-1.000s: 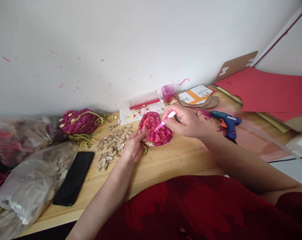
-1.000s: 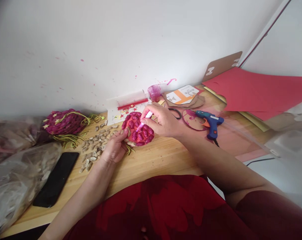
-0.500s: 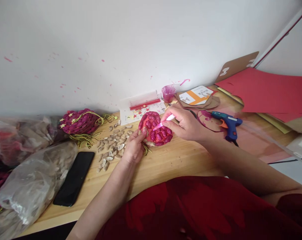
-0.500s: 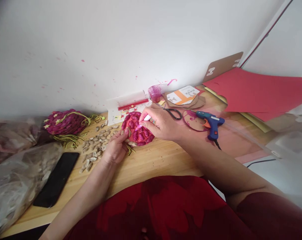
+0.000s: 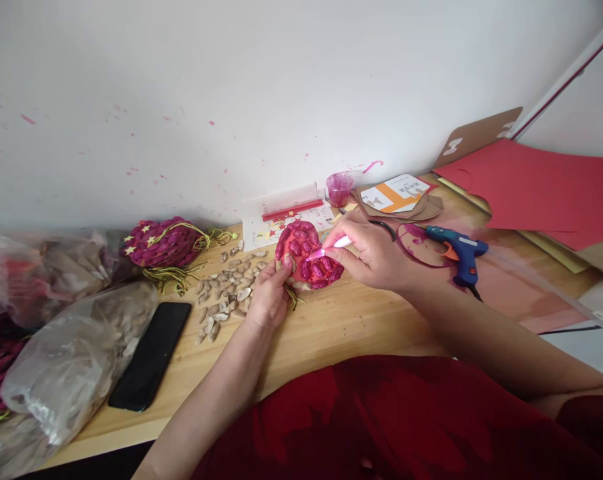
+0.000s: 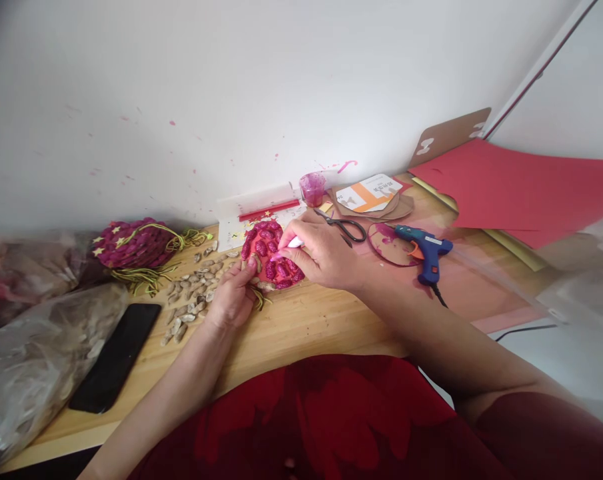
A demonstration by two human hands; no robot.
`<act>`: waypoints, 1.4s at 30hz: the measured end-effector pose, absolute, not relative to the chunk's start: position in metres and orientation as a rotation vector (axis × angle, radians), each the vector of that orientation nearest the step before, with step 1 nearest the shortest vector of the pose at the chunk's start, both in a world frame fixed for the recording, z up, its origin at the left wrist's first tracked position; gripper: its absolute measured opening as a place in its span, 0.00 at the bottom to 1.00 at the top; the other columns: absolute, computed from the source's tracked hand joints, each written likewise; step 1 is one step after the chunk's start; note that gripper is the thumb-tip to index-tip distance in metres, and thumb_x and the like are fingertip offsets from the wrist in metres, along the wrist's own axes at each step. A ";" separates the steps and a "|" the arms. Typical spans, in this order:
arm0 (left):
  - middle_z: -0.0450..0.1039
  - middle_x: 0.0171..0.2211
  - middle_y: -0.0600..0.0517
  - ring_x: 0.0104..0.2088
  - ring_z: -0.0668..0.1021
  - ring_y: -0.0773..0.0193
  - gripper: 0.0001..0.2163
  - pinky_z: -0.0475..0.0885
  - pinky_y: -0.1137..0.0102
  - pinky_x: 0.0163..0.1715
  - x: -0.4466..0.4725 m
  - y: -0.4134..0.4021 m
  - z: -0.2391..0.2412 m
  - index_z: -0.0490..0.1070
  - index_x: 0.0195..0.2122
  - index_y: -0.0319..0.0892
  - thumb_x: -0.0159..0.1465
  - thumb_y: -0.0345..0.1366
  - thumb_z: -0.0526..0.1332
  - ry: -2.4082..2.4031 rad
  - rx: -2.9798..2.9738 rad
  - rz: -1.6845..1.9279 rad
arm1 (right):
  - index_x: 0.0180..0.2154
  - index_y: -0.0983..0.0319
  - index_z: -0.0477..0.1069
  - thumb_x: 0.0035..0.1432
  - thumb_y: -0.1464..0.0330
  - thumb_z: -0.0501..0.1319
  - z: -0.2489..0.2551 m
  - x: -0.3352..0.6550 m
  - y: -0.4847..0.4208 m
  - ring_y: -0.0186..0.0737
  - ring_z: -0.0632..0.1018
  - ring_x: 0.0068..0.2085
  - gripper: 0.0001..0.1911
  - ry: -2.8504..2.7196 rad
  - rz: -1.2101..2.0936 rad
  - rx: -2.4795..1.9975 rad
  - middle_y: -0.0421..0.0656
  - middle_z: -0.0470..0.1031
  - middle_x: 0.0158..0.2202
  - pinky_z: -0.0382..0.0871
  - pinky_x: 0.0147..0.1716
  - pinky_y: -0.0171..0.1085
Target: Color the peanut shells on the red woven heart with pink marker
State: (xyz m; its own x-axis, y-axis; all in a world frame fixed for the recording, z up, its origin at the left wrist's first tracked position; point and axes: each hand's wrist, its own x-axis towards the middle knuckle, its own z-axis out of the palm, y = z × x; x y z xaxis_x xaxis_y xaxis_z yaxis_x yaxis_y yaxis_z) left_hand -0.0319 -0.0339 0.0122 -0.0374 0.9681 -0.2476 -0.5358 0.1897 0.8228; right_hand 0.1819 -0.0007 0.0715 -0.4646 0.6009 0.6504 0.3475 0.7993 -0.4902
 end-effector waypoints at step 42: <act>0.81 0.29 0.53 0.33 0.82 0.61 0.20 0.79 0.67 0.40 -0.026 -0.035 0.009 0.82 0.39 0.43 0.51 0.47 0.80 0.952 0.777 1.453 | 0.39 0.58 0.72 0.68 0.69 0.62 0.063 0.179 0.004 0.43 0.76 0.38 0.02 -2.046 0.349 -0.701 0.42 0.78 0.35 0.67 0.39 0.42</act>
State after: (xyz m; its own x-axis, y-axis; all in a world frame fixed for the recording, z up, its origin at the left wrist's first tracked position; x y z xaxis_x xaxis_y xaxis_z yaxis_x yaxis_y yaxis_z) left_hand -0.0263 -0.0347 0.0086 -0.1046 0.9927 -0.0595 -0.4512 0.0059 0.8924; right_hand 0.1792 0.0039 0.0631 -0.4193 0.6024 0.6792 0.3429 0.7978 -0.4959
